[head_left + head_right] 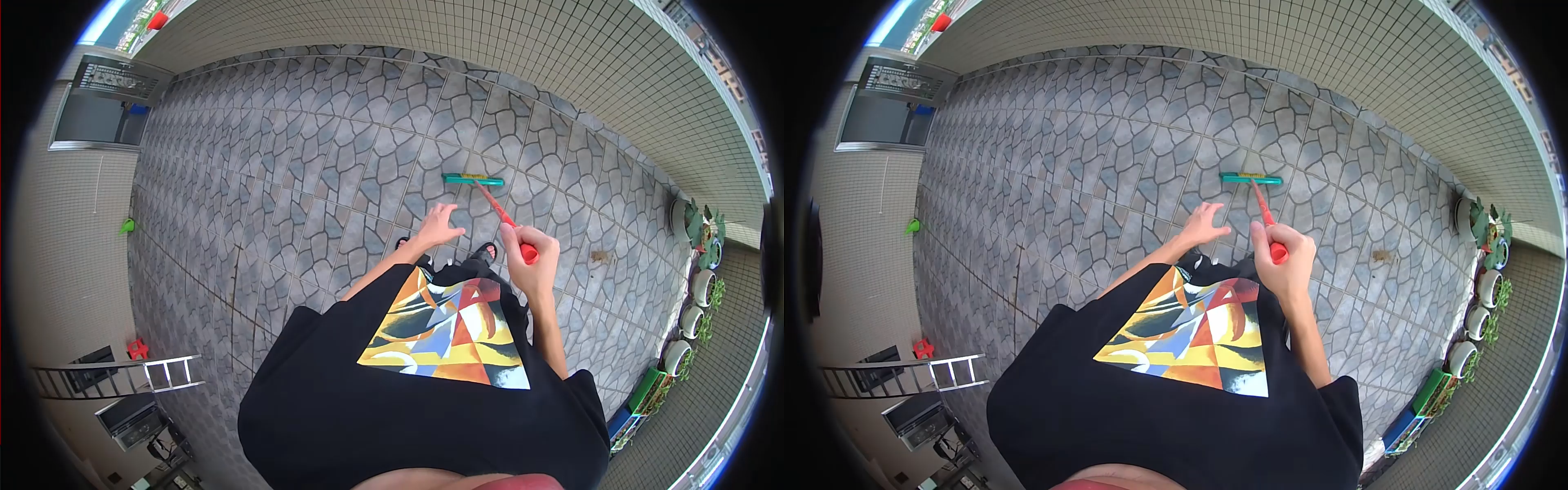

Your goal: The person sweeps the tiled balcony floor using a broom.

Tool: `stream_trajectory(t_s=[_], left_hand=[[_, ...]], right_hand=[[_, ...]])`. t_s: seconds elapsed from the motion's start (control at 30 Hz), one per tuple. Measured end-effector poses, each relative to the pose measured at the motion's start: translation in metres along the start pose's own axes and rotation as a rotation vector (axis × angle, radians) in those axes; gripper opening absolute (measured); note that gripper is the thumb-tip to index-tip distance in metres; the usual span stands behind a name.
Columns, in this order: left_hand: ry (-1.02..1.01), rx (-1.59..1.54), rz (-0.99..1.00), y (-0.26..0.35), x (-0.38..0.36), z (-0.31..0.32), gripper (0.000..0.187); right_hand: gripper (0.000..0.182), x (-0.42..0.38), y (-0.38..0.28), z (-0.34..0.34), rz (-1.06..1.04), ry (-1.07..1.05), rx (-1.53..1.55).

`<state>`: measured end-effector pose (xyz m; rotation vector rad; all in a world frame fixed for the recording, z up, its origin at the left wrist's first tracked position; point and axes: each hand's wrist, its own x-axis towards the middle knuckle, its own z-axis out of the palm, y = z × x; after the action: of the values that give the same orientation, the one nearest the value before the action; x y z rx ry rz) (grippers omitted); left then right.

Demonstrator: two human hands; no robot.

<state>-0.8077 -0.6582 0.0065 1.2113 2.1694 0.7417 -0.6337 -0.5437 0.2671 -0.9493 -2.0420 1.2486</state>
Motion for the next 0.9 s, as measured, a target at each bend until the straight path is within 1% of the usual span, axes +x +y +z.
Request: stream_trajectory(t_s=[0.03, 0.07, 0.1, 0.13, 0.17, 0.2, 0.23, 0.27, 0.3, 0.33, 0.37, 0.43, 0.47, 0.5, 0.53, 0.57, 0.6, 0.63, 0.67, 0.7, 0.73, 0.77, 0.8, 0.83, 0.87, 0.9], left_hand=[[0.024, -0.007, 0.089, 0.037, 0.007, -0.005, 0.071], [0.099, -0.098, 0.253, 0.062, 0.016, -0.001, 0.066], [0.172, -0.185, 0.418, 0.078, 0.023, 0.005, 0.06], [0.193, -0.194, 0.414, 0.085, 0.028, 0.015, 0.06], [-0.043, -0.285, 0.358, 0.09, 0.033, 0.022, 0.049], [-0.277, -0.374, 0.299, 0.092, 0.037, 0.026, 0.039], [-0.248, -0.384, 0.294, 0.095, 0.035, 0.02, 0.039], [-0.223, -0.313, 0.298, 0.096, 0.032, 0.012, 0.03], [-0.199, -0.239, 0.297, 0.097, 0.031, 0.001, 0.023], [-0.216, -0.152, 0.38, 0.098, 0.032, -0.009, 0.02], [-0.19, -0.156, 0.366, 0.097, 0.031, -0.019, 0.02], [-0.28, -0.068, 0.344, 0.098, 0.029, -0.04, 0.02], [-0.256, -0.023, 0.405, 0.09, 0.034, -0.044, 0.013], [-0.235, -0.029, 0.395, 0.085, 0.039, -0.055, 0.013], [-0.168, 0.115, 0.427, 0.079, 0.042, -0.066, 0.013], [-0.102, 0.262, 0.454, 0.074, 0.047, -0.079, 0.019], [-0.139, 0.241, 0.356, 0.063, 0.054, -0.087, 0.035], [-0.066, 0.241, 0.343, 0.059, 0.058, -0.106, 0.042], [0.008, 0.24, 0.33, 0.054, 0.063, -0.126, 0.049], [0.035, 0.206, 0.269, 0.051, 0.07, -0.151, 0.048], [0.171, 0.263, 0.322, 0.044, 0.082, -0.169, 0.043], [0.296, 0.224, 0.267, 0.038, 0.094, -0.187, 0.041], [0.419, 0.189, 0.213, 0.039, 0.1, -0.207, 0.042], [0.425, 0.193, 0.207, 0.035, 0.11, -0.213, 0.042], [0.698, 0.029, 0.158, 0.035, 0.121, -0.214, 0.048], [0.967, -0.135, 0.108, 0.032, 0.129, -0.216, 0.059]], right_hand=[[0.03, -0.008, -0.011, -0.004, -0.013, -0.03, -0.006], [0.029, -0.012, -0.019, -0.007, -0.021, -0.081, -0.029], [0.031, -0.015, -0.023, -0.004, -0.043, -0.108, 0.012], [0.032, -0.018, -0.026, 0.0, 0.014, -0.126, 0.091], [0.034, -0.019, -0.029, 0.001, 0.068, -0.144, 0.17], [0.034, -0.016, -0.03, -0.001, 0.051, -0.162, 0.161], [0.036, -0.013, -0.031, -0.003, 0.093, -0.142, 0.231], [0.038, -0.01, -0.033, -0.004, 0.134, -0.123, 0.304], [0.038, -0.01, -0.034, -0.002, 0.118, -0.149, 0.3], [0.04, -0.014, -0.036, 0.003, 0.019, -0.173, 0.344], [0.044, -0.015, -0.037, 0.006, -0.076, -0.199, 0.389], [0.042, -0.007, -0.046, 0.004, -0.097, -0.279, 0.383], [0.039, 0.001, -0.046, 0.005, -0.2, -0.363, 0.416], [0.036, 0.009, -0.048, 0.007, -0.302, -0.446, 0.449], [0.037, 0.016, -0.053, 0.01, -0.381, -0.488, 0.39], [0.037, 0.023, -0.057, 0.015, -0.389, -0.509, 0.387], [0.038, 0.029, -0.062, 0.021, -0.505, -0.56, 0.401], [0.04, 0.036, -0.066, 0.029, -0.621, -0.611, 0.413], [0.042, 0.046, -0.07, 0.038, -0.705, -0.612, 0.415], [0.042, 0.057, -0.074, 0.047, -0.713, -0.629, 0.411], [0.041, 0.07, -0.079, 0.058, -0.742, -0.576, 0.434], [0.041, 0.086, -0.084, 0.07, -0.773, -0.523, 0.46], [0.038, 0.106, -0.086, 0.083, -0.821, -0.494, 0.444], [0.036, 0.127, -0.085, 0.1, -0.862, -0.46, 0.433], [0.036, 0.146, -0.084, 0.121, -0.885, -0.439, 0.403], [0.036, 0.166, -0.08, 0.145, -0.907, -0.413, 0.375]])
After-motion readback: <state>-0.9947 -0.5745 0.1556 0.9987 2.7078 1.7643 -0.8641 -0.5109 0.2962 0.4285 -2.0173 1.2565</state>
